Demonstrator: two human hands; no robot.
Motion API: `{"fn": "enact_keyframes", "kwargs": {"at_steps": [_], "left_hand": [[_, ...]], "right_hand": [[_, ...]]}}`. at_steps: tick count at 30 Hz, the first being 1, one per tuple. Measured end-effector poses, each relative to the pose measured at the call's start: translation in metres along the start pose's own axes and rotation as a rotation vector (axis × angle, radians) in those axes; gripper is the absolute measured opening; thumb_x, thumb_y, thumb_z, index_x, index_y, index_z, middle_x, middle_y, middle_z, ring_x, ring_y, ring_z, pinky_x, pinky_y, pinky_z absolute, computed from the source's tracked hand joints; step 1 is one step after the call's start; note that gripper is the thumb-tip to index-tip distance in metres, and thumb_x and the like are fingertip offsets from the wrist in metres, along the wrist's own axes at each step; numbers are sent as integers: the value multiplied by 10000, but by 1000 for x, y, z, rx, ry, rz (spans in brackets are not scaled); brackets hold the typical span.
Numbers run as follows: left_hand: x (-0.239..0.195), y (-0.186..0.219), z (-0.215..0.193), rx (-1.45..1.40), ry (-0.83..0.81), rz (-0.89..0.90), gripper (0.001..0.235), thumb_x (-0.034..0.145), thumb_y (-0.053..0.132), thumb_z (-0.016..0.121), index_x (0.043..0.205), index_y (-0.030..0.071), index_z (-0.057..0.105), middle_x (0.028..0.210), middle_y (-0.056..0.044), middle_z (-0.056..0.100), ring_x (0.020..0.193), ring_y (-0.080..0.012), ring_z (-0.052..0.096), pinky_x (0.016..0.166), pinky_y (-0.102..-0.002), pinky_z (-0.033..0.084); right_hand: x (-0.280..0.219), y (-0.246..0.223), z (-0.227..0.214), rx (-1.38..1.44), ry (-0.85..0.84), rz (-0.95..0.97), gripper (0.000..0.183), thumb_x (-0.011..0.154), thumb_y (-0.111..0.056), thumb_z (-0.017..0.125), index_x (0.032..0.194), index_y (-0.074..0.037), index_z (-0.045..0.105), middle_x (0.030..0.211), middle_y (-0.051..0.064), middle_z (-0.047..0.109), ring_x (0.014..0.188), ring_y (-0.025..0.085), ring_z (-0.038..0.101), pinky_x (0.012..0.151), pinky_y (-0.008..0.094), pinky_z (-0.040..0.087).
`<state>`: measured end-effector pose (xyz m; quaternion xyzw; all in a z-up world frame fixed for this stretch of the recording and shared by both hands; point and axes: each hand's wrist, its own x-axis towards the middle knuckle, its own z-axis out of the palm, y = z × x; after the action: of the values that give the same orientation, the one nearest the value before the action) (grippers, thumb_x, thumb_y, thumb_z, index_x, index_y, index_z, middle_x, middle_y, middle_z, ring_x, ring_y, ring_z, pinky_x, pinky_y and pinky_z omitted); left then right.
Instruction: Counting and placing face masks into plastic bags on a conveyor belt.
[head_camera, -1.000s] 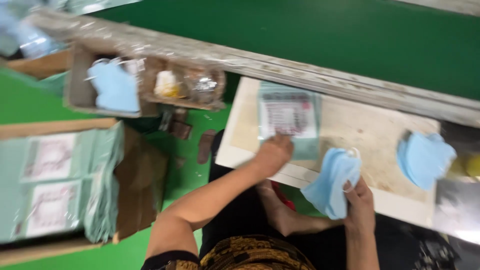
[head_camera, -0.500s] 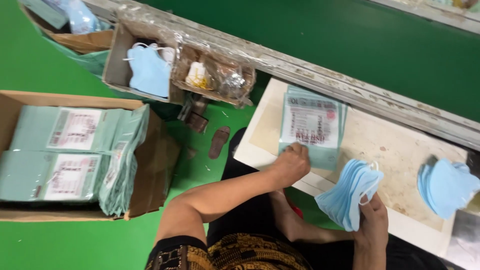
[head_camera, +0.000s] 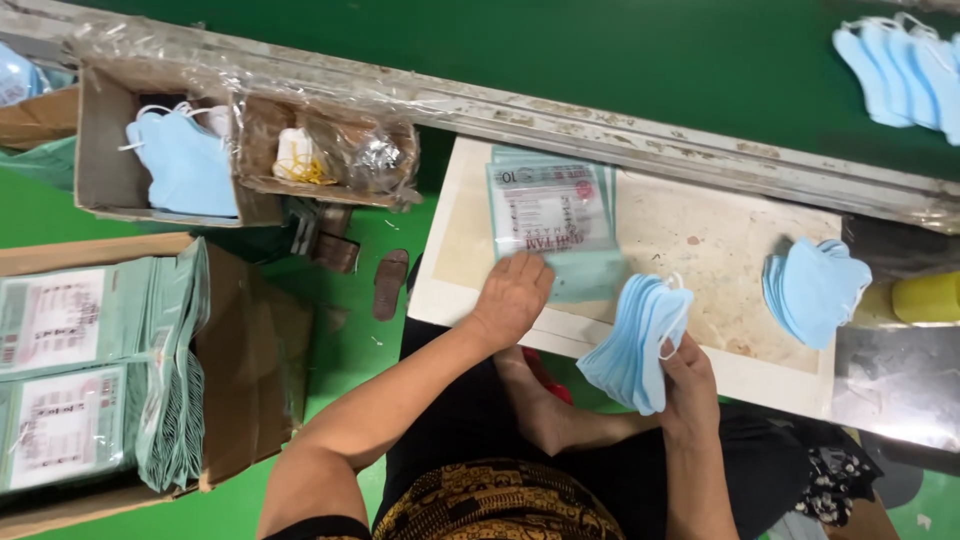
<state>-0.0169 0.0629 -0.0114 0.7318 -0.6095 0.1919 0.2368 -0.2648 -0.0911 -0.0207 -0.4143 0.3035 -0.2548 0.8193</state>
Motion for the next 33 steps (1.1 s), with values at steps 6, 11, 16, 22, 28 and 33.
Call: {"fn": "enact_keyframes", "kwargs": {"at_steps": [6,11,16,22,28,33], "left_hand": [[30,30,-39,-166,160,52,120,798,73,647,901,50,589,913,-113,552,881,-275,572,794,-407,500],[35,31,-33,-362,188,113,116,792,83,633,835,64,527,863,-110,520,836,-281,573,774,-402,509],[53,15,-56,-241,222,-21,68,843,30,617,883,35,563,876,-121,558,772,-287,569,686,-407,464],[47,42,-49,-383,218,147,77,852,68,615,899,58,555,880,-101,537,816,-288,578,771,-429,504],[44,44,-42,-423,32,-62,101,867,9,615,798,40,547,793,-108,515,663,-243,540,618,-395,484],[33,66,-44,-440,45,125,76,866,84,623,821,54,569,824,-110,537,747,-275,582,696,-419,505]], "right_hand": [[4,-8,14,-15,-36,28,489,966,-186,707,1356,84,586,1145,108,714,976,165,672,861,295,545],[5,-19,17,-226,13,-90,338,961,-139,731,1218,73,675,1038,88,740,882,134,666,807,271,543],[1,-26,-28,-471,176,-147,240,947,-74,710,1154,49,716,966,132,731,784,145,656,699,283,542],[-18,-41,19,-48,76,-29,270,885,-50,690,1147,9,711,975,80,764,793,131,711,716,257,576],[-13,-31,25,-680,176,-215,154,948,-47,740,1077,36,740,882,77,748,755,107,642,683,249,527],[-19,-37,47,-860,268,-401,223,884,-11,761,1103,19,732,938,62,747,834,100,653,733,245,532]]}}
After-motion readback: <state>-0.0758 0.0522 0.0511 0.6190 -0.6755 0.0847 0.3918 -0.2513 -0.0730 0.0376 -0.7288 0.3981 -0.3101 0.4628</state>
